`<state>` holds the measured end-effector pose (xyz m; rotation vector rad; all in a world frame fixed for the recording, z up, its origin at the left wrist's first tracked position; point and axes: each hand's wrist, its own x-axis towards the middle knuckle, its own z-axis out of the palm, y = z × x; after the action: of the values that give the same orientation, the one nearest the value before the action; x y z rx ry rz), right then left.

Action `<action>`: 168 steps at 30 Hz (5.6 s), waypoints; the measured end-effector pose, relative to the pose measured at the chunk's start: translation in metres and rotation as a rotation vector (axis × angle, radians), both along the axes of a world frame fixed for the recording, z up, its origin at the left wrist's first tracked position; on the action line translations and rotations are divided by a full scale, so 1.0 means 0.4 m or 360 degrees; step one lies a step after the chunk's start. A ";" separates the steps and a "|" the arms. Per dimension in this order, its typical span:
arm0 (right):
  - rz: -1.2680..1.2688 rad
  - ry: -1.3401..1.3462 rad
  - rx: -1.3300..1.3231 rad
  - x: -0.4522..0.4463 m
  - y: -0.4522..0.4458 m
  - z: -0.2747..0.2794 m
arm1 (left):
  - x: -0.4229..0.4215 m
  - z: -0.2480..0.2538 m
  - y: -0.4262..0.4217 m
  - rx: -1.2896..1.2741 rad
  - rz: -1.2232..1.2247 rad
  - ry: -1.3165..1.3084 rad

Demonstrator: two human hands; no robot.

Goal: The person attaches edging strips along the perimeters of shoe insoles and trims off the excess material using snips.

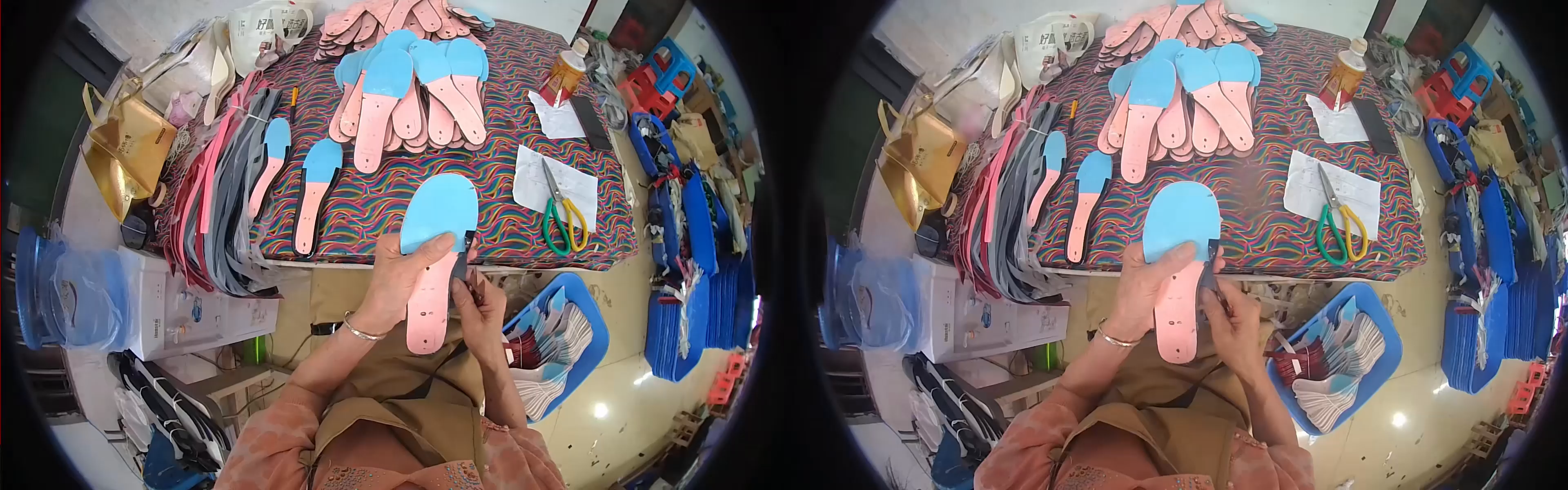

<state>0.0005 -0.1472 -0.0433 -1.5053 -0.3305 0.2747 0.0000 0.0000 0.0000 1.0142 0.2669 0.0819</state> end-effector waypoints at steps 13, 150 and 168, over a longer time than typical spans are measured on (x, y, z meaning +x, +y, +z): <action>-0.0084 -0.0062 0.0054 -0.012 -0.004 -0.001 | 0.023 0.028 -0.011 0.0158 -0.0080 -0.0225; 0.1029 -0.0156 -0.0335 0.187 -0.123 0.274 | -0.109 0.250 0.178 0.2648 -0.1419 -0.0474; -0.0177 0.0367 0.0622 -0.077 -0.020 0.145 | -0.131 0.163 0.065 0.0063 -0.0465 0.0113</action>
<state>-0.0302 -0.1551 0.0145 -1.0900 -0.1067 0.2742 -0.0522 0.0261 0.0652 1.0870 0.1803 -0.2147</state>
